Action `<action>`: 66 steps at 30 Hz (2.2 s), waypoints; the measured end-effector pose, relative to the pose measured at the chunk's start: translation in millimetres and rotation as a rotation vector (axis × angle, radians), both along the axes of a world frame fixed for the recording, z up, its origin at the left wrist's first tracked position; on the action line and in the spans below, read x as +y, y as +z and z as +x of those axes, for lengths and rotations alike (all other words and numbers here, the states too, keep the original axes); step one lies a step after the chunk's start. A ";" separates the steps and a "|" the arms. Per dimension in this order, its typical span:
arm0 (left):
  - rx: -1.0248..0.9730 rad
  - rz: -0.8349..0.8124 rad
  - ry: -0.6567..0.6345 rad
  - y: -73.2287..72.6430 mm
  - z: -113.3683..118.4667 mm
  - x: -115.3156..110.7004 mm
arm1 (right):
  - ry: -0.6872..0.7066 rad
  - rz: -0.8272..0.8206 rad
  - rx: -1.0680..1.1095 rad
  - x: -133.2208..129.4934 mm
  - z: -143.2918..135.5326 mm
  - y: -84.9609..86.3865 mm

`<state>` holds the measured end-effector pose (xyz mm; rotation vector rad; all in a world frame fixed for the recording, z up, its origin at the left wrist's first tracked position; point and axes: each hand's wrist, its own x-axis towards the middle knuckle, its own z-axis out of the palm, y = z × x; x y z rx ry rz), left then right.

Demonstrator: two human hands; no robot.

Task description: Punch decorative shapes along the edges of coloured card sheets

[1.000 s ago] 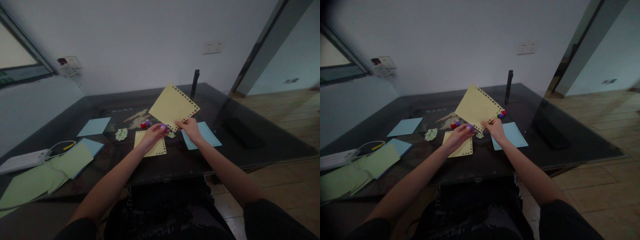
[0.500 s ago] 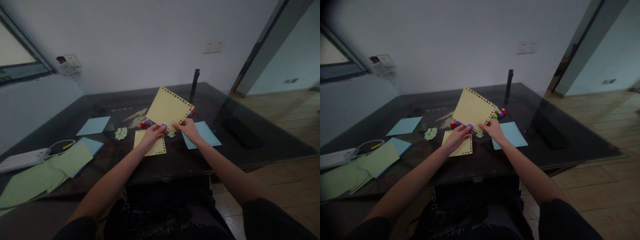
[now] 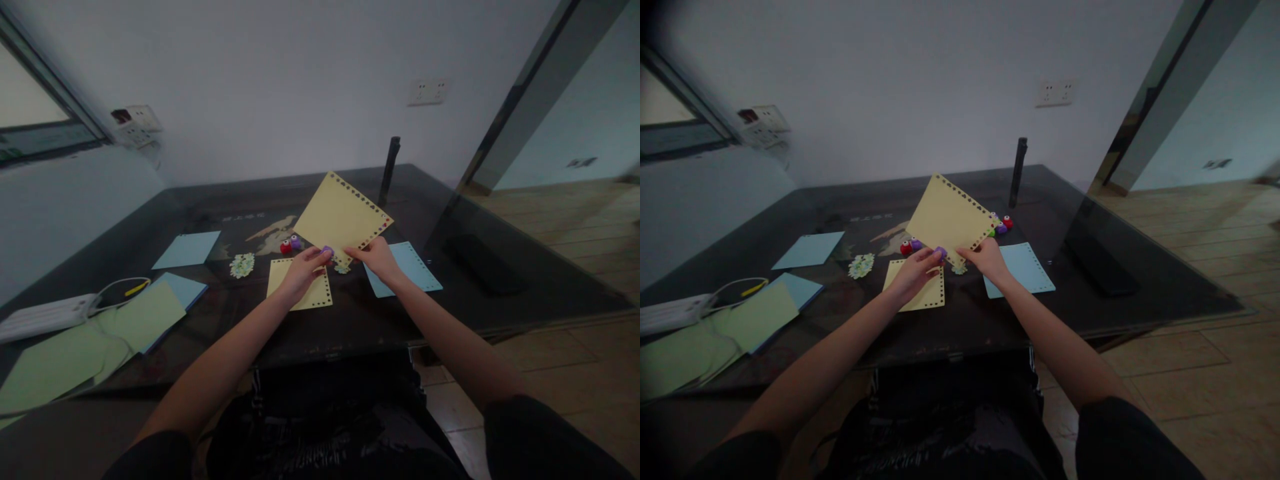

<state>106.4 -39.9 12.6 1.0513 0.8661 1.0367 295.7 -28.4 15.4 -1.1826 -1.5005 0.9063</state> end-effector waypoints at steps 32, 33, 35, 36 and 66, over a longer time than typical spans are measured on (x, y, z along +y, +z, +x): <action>0.036 0.049 0.039 4.6 1.2 -1.5 | 0.019 -0.011 0.006 -6.0 -2.2 6.8; 0.026 0.048 0.037 4.7 1.4 -1.5 | 0.023 -0.008 0.014 -6.0 -2.2 6.8; 0.017 0.050 0.035 4.8 1.8 -1.5 | 0.028 -0.001 0.029 -5.9 -2.4 6.7; 0.016 0.052 0.033 4.7 1.9 -1.5 | 0.028 0.001 0.032 -5.8 -2.5 6.5; 0.093 0.170 0.086 -2.3 2.5 0.8 | -0.001 -0.032 0.016 -11.0 -3.8 11.6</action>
